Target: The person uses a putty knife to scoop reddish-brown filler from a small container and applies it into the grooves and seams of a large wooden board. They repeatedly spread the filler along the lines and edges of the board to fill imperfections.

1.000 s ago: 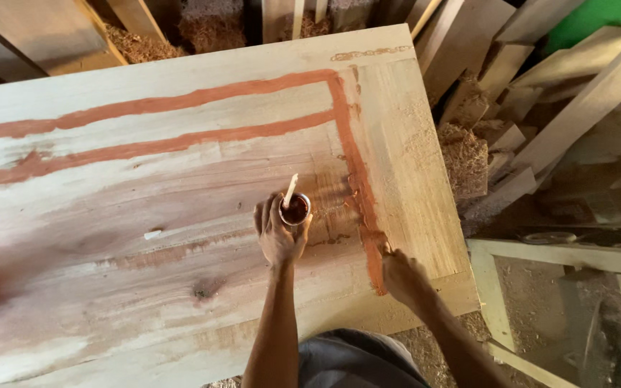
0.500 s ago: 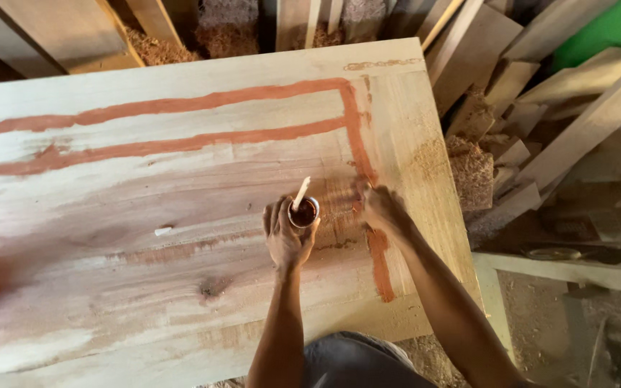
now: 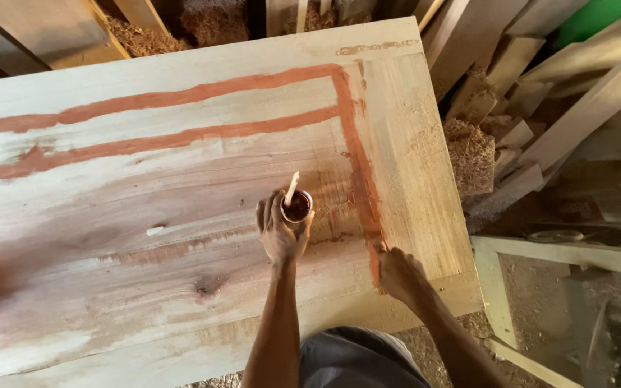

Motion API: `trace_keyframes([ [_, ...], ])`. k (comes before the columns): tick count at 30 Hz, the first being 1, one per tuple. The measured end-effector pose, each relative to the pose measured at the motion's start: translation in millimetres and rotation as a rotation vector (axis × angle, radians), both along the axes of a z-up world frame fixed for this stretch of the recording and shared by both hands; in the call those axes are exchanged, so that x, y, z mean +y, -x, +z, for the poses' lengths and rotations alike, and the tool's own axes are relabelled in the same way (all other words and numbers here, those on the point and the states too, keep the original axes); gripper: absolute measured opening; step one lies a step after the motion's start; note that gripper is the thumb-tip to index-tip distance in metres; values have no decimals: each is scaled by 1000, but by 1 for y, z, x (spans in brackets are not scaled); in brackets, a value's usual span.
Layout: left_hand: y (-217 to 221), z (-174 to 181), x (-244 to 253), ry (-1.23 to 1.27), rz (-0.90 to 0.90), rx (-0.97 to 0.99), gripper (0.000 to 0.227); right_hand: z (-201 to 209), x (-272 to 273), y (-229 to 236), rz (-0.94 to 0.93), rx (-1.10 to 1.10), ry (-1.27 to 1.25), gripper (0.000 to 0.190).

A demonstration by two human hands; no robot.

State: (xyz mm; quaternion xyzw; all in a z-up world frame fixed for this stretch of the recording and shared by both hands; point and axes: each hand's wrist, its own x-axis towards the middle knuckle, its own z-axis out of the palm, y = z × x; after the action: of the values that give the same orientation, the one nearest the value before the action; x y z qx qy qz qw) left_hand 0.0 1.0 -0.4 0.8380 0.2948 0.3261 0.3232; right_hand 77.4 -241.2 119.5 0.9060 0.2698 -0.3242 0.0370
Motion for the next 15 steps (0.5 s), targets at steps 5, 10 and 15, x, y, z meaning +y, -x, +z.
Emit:
trace_keyframes([
  [5, -1, 12, 0, -8, 15, 13, 74, 60, 5, -23, -210, 239, 165, 57],
  [10, 1, 7, -2, 2, 12, 22, 76, 47, 61, -95, -136, 104, 21, 53],
  [15, -1, 3, 0, -10, 9, 30, 77, 7, 86, -133, 22, 5, 96, 52],
])
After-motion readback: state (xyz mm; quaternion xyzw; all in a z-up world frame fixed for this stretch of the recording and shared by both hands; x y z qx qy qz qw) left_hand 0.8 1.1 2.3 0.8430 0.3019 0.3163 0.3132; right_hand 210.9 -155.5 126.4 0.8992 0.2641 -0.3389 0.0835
